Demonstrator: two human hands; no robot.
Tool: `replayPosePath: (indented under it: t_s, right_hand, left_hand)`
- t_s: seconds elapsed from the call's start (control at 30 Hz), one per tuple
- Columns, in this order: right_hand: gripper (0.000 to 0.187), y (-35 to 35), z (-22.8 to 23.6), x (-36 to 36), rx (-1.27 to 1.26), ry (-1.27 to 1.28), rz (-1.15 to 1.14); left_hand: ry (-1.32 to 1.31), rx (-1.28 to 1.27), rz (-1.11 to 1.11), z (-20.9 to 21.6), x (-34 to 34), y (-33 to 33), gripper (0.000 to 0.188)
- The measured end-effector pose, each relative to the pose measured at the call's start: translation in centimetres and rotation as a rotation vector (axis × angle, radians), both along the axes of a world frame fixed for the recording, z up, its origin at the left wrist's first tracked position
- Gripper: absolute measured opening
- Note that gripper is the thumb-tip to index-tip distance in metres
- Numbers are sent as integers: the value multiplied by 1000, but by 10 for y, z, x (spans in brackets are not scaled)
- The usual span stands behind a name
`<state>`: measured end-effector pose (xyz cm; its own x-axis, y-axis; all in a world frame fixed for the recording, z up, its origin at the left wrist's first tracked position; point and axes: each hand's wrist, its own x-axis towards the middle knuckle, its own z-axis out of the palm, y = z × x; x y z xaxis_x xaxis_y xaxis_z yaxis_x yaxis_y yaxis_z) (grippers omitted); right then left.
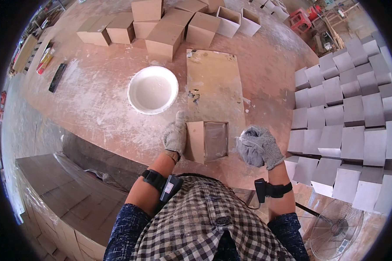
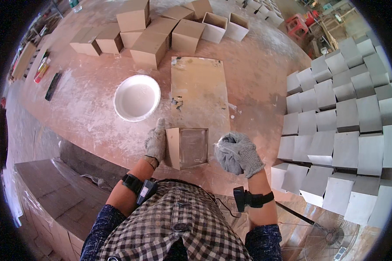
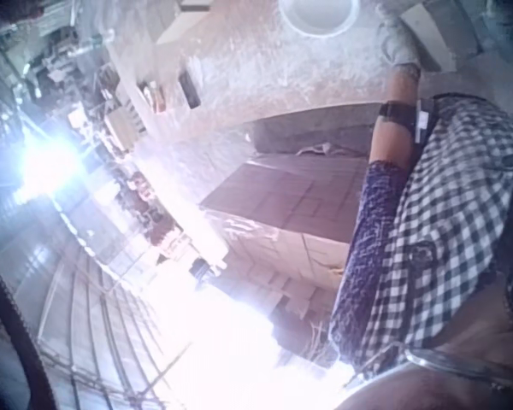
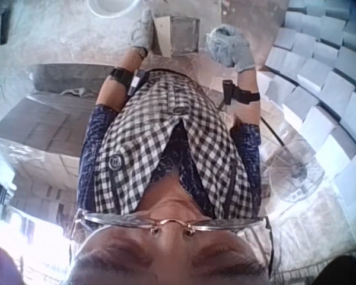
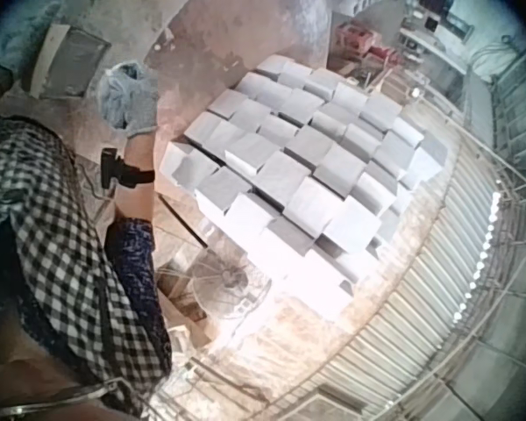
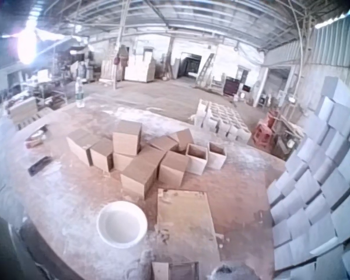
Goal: The recorder is applying a liquid adhesive or glue to the surfaces of small wooden or cardboard boxes in a manufacturing environment.
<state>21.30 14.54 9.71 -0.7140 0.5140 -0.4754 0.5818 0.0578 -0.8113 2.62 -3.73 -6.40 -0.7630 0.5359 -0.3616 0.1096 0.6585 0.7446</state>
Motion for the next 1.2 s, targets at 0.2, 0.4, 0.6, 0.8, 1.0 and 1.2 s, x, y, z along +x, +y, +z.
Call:
replayPosePath:
  t_s: [0.2,0.4,0.6,0.8,1.0,1.2]
  right_hand:
    - [14,-31,-17,-6,236,-20,278]
    - [27,-50,-15,-8,557,-259,395]
    - [30,-50,-25,-1,540,-363,400]
    - [28,-52,-26,-10,723,-542,468]
    - [27,-36,-49,0,835,-592,608]
    - [28,-34,-37,3,742,-517,672]
  left_hand:
    - [-162,121,231,4,-1,2,74]
    - [-355,52,391,26,2,-2,73]
    - [-669,344,419,70,17,-11,67]
    - [-475,338,364,74,35,1,63]
    - [-583,354,401,83,41,17,62]
    - [-554,431,400,55,40,7,58]
